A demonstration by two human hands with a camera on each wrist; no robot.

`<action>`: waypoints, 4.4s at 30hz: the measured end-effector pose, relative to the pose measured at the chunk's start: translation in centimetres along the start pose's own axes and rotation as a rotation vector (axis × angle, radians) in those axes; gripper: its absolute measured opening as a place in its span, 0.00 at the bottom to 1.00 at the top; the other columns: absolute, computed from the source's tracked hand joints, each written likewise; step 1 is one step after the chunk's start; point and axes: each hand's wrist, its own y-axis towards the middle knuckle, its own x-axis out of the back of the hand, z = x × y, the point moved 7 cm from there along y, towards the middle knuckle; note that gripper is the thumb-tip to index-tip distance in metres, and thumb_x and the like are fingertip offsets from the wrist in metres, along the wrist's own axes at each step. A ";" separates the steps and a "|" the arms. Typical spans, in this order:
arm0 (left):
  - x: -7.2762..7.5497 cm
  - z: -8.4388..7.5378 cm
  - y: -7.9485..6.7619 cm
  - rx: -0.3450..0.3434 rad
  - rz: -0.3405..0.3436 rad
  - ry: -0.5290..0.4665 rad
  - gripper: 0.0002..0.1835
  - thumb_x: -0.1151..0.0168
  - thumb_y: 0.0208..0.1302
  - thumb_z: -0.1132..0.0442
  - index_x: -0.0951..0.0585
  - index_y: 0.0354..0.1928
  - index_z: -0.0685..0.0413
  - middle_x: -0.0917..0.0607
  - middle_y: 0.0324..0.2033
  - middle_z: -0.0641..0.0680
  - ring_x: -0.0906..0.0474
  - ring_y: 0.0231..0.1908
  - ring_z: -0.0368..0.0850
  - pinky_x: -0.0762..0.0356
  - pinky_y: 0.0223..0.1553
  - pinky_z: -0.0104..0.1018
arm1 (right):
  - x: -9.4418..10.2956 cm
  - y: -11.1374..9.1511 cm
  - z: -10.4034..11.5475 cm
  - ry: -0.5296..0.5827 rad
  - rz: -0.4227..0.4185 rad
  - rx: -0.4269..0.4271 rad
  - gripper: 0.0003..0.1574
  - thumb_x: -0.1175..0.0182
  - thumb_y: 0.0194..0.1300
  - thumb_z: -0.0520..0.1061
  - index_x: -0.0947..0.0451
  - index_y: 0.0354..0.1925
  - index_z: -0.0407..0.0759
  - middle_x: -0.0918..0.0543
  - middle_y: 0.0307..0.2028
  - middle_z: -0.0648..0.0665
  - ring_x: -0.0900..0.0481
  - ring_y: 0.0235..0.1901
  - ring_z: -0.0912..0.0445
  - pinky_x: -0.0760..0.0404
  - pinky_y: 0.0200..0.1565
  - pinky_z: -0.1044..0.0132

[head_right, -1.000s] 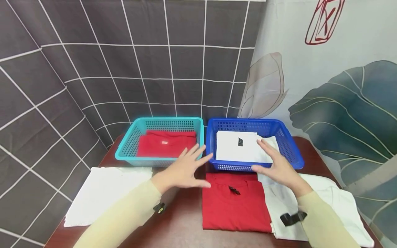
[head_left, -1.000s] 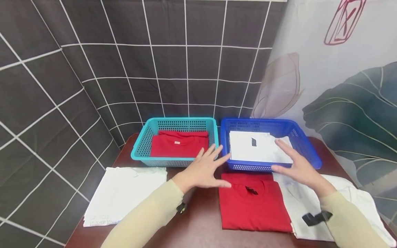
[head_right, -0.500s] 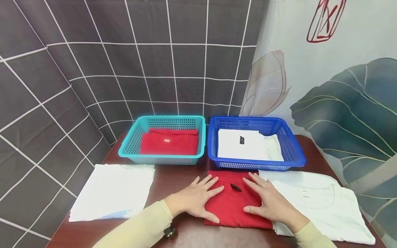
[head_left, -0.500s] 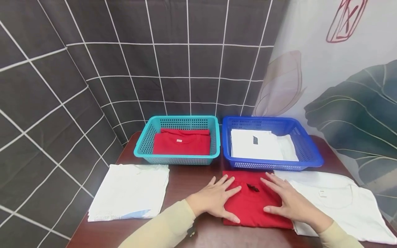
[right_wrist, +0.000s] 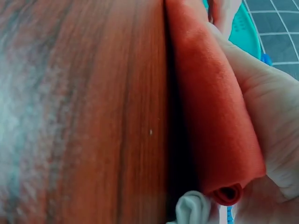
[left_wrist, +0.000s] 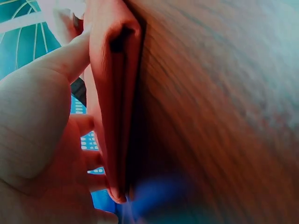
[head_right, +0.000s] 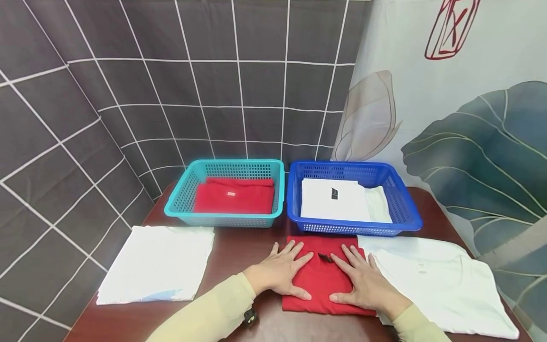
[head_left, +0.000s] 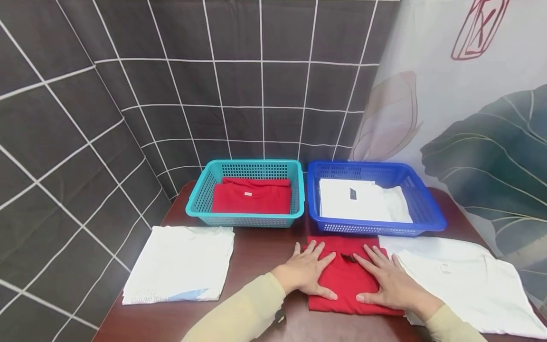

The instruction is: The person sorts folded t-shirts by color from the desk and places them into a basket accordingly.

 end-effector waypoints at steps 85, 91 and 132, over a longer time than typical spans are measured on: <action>-1.0 10.2 -8.6 0.336 -0.365 -1.373 0.32 0.33 0.60 0.57 0.30 0.64 0.60 0.30 0.60 0.63 0.26 0.51 0.53 0.24 0.50 0.46 | -3.6 3.8 3.3 1.514 0.260 -0.383 0.41 0.44 0.70 0.46 0.50 0.73 0.37 0.27 0.56 0.39 0.22 0.50 0.48 0.22 0.49 0.52; -1.4 9.9 -7.8 0.279 -0.274 -1.504 0.33 0.34 0.61 0.59 0.33 0.66 0.60 0.26 0.55 0.60 0.22 0.44 0.47 0.23 0.48 0.42 | -3.9 4.1 3.5 1.373 0.185 -0.381 0.40 0.39 0.66 0.43 0.44 0.70 0.34 0.22 0.49 0.39 0.19 0.43 0.50 0.19 0.45 0.59; 2.9 9.6 -9.9 0.108 -0.402 -1.359 0.33 0.30 0.55 0.64 0.28 0.65 0.43 0.25 0.56 0.55 0.24 0.50 0.49 0.21 0.47 0.38 | 0.5 3.5 5.7 1.282 -0.001 -0.286 0.40 0.34 0.59 0.37 0.38 0.66 0.38 0.26 0.55 0.31 0.19 0.47 0.46 0.18 0.45 0.54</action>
